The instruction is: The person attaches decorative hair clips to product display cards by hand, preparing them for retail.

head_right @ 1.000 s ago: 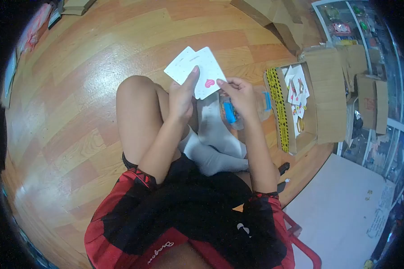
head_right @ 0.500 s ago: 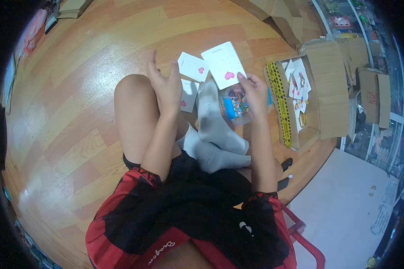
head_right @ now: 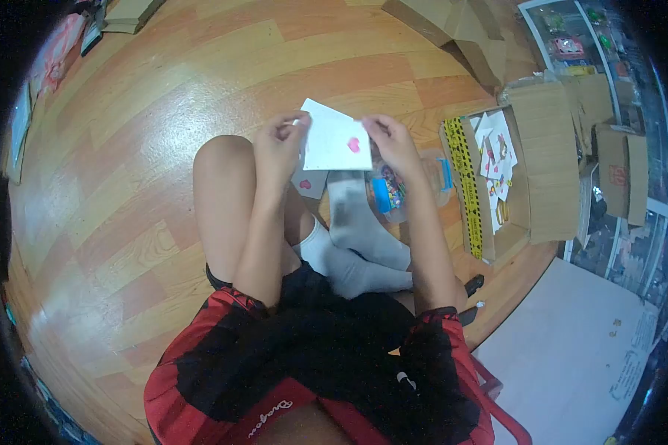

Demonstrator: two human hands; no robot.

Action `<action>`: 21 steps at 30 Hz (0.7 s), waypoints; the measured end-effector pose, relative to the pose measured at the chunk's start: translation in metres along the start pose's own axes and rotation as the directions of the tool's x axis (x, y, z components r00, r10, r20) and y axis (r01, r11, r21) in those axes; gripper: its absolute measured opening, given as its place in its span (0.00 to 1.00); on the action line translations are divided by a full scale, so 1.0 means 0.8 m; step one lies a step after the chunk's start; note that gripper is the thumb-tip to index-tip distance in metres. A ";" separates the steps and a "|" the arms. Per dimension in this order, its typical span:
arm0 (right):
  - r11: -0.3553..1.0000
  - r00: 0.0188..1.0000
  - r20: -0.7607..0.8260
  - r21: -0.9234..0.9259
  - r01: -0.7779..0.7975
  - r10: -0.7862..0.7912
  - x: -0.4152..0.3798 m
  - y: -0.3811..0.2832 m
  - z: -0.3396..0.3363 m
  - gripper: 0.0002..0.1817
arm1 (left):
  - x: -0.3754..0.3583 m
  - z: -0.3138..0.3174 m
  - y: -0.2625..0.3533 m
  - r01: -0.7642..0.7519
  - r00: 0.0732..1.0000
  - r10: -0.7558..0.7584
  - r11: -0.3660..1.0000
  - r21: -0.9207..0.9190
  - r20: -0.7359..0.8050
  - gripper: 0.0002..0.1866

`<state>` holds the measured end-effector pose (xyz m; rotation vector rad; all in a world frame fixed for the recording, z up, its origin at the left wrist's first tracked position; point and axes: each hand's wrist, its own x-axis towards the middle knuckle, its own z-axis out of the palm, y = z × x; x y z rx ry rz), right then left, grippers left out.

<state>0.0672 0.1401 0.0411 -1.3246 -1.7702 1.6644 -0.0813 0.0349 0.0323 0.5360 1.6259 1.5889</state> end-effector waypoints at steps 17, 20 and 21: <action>0.930 0.841 -0.513 -0.365 -0.032 -0.173 -0.034 0.071 -0.116 0.12 | 0.012 -0.002 0.004 0.007 0.979 -0.131 0.787 -0.618 -0.156 0.28; 0.856 0.889 -0.454 -0.480 -0.191 -0.056 -0.059 0.141 -0.157 0.09 | 0.003 0.014 0.011 0.078 0.992 -0.125 0.788 -0.610 -0.035 0.28; 0.774 0.933 -0.361 -0.588 -0.234 0.008 -0.066 0.154 -0.164 0.07 | 0.000 0.019 0.011 0.083 0.992 -0.125 0.786 -0.612 -0.027 0.28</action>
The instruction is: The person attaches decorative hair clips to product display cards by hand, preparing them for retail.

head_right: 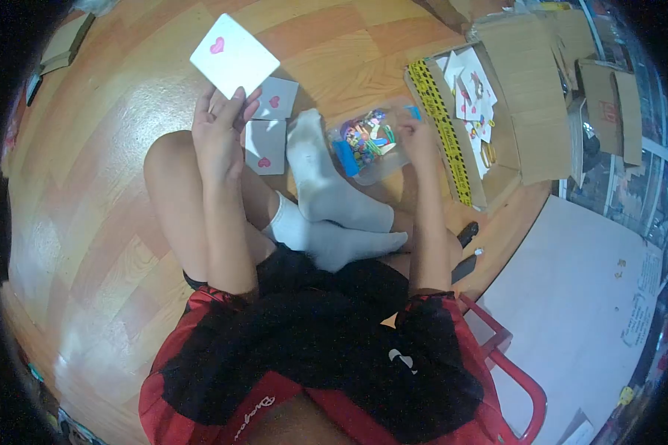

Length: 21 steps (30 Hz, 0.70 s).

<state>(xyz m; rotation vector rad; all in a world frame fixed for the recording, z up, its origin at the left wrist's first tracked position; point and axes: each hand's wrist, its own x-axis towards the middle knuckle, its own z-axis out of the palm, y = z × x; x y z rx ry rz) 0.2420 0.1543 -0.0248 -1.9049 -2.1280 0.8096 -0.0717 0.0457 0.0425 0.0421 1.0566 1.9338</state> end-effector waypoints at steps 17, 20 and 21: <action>0.891 0.987 -0.031 -0.436 0.127 -0.156 -0.005 -0.042 0.037 0.19 | -0.002 0.002 -0.019 0.041 0.974 -0.105 0.953 0.299 0.202 0.24; 0.992 0.997 0.006 0.104 -0.077 0.076 -0.020 -0.059 0.013 0.19 | -0.005 0.006 -0.015 0.051 0.971 -0.115 0.956 0.288 0.209 0.24; 0.808 0.970 0.126 0.538 -0.242 0.207 -0.026 -0.067 0.004 0.19 | -0.007 0.008 -0.013 0.049 0.972 -0.117 0.950 0.309 0.206 0.24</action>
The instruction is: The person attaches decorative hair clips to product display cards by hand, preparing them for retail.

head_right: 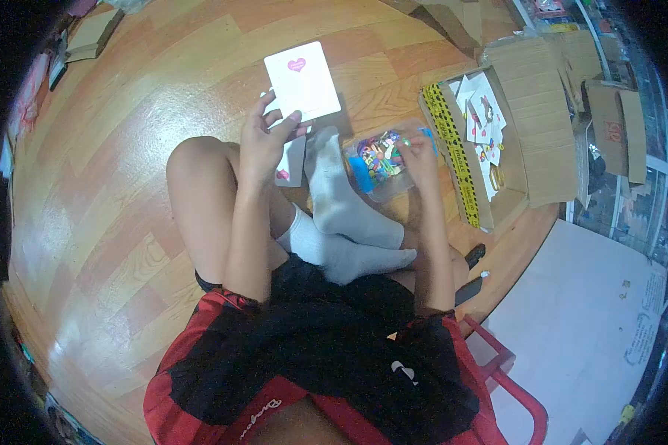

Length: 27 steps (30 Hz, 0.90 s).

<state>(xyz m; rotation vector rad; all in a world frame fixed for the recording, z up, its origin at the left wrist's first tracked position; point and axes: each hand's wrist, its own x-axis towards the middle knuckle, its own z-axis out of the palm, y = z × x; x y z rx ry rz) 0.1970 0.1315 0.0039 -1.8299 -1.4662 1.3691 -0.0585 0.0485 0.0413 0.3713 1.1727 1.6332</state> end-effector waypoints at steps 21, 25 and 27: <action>0.812 0.931 -0.163 0.456 0.364 -0.326 -0.107 -0.082 0.015 0.12 | -0.009 0.005 -0.014 0.051 0.981 -0.065 0.995 0.081 0.181 0.25; 0.799 0.957 -0.130 0.528 0.287 -0.258 -0.118 -0.090 0.013 0.13 | -0.013 0.009 -0.010 0.046 0.947 -0.061 0.997 0.055 0.315 0.27; 0.764 0.970 -0.121 0.599 0.241 -0.211 -0.126 -0.094 0.013 0.12 | -0.015 0.009 -0.015 0.032 0.909 -0.053 0.998 0.058 0.413 0.28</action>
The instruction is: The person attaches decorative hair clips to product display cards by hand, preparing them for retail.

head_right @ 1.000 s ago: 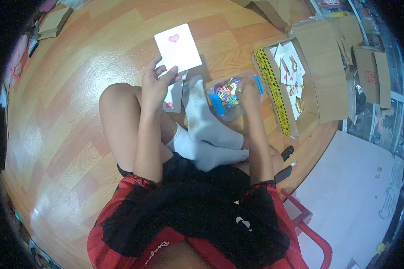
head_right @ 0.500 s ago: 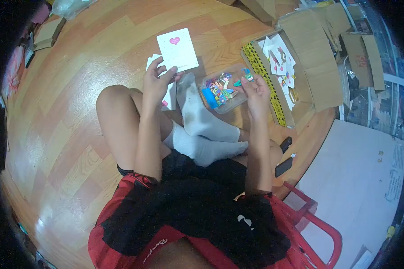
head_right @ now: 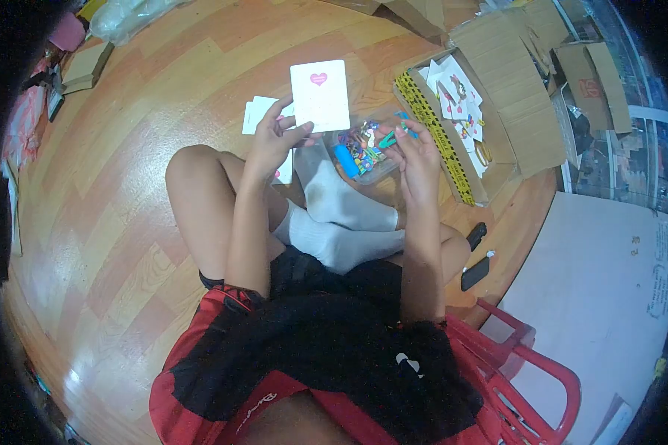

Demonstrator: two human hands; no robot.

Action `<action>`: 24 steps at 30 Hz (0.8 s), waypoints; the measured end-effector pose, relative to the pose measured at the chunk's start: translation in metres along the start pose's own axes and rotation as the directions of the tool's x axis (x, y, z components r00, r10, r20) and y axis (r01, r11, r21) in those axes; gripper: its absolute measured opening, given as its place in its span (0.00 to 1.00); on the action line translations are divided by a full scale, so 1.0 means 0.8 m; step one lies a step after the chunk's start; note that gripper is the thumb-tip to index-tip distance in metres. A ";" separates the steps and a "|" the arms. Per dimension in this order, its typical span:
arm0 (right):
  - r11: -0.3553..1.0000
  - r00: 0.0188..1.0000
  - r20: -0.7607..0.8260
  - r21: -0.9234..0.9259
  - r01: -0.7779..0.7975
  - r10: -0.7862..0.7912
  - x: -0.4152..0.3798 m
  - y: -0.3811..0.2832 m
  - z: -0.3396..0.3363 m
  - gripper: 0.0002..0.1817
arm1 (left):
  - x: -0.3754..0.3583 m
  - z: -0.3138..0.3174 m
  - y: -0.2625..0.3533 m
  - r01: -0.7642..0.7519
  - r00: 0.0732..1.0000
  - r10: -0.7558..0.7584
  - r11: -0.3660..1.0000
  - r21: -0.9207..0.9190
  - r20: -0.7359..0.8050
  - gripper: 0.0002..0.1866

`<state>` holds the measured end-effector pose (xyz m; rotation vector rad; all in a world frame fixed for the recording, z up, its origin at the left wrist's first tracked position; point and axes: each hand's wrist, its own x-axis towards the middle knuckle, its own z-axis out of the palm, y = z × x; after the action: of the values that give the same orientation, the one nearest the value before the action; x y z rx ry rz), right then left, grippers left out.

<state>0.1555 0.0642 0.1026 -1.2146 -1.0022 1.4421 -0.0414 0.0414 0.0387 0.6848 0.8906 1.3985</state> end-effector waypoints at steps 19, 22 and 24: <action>0.926 0.978 0.018 -0.318 0.203 -0.208 -0.009 0.007 0.004 0.14 | -0.020 0.020 0.011 0.049 0.937 -0.023 0.997 -0.065 0.349 0.25; 0.910 0.980 -0.012 -0.373 0.179 -0.198 -0.014 0.001 0.007 0.12 | -0.020 0.021 0.007 0.031 0.927 -0.022 0.999 -0.017 0.374 0.24; 0.906 0.978 -0.088 -0.400 0.138 -0.188 -0.015 -0.001 0.008 0.12 | -0.020 0.023 0.004 -0.023 0.921 0.037 0.999 -0.039 0.389 0.23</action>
<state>0.1500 0.0526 0.1067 -1.4487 -1.3146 1.0474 -0.0271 0.0280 0.0528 0.9162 0.5414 1.2410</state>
